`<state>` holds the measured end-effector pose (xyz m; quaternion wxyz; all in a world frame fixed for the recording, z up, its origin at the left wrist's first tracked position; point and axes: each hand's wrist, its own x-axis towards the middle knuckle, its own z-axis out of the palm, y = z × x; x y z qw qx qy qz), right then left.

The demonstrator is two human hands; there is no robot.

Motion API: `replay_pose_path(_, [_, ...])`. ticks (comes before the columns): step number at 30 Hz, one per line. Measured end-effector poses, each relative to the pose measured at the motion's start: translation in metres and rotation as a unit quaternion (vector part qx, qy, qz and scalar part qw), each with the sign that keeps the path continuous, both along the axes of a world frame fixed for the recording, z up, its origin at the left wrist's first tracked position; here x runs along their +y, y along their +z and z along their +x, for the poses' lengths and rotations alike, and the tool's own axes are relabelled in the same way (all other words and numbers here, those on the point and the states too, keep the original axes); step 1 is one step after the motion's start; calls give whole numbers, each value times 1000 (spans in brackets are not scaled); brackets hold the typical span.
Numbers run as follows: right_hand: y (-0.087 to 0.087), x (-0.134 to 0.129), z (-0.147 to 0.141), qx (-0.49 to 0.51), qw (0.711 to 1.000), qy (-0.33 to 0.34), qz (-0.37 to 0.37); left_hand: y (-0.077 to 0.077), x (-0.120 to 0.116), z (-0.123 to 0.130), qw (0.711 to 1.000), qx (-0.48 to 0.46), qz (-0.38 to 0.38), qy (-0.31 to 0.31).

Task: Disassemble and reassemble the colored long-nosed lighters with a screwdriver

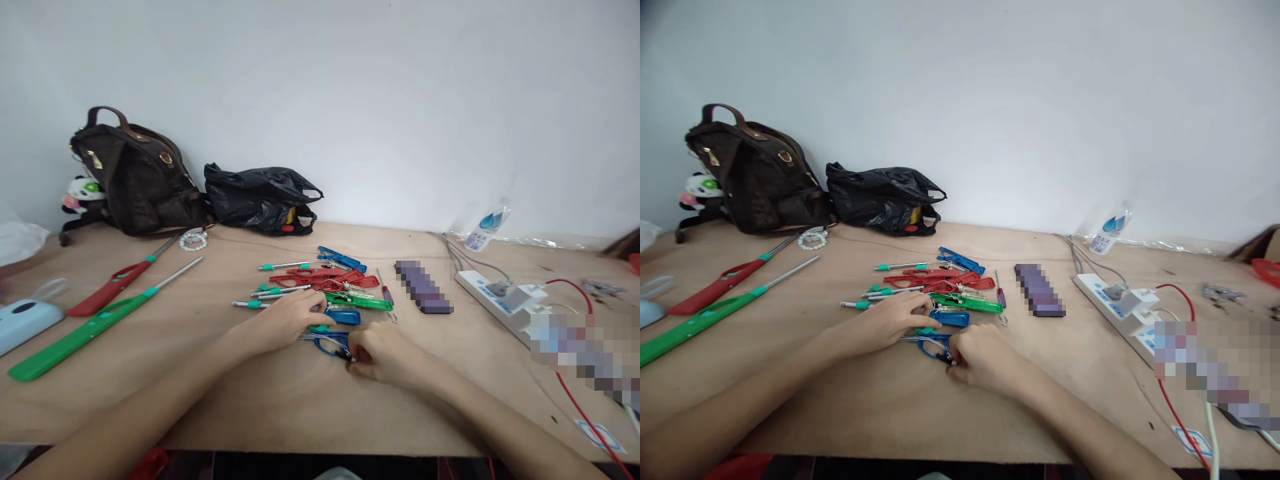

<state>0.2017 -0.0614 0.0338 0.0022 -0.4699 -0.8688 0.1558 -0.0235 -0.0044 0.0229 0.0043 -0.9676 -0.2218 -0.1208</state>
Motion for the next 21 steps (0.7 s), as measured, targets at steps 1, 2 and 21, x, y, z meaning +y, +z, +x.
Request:
replay_pose_path(1, [0,0,0,-1,1000,-4,1,0,0,0,1000,2,2,-3])
replay_pose_path(2, [1,0,0,0,1000,-7,3,0,0,0,1000,5,3,-6])
replay_pose_path(21, [-6,7,5,155,987,-45,6,-5,7,1,998,37,46,-22])
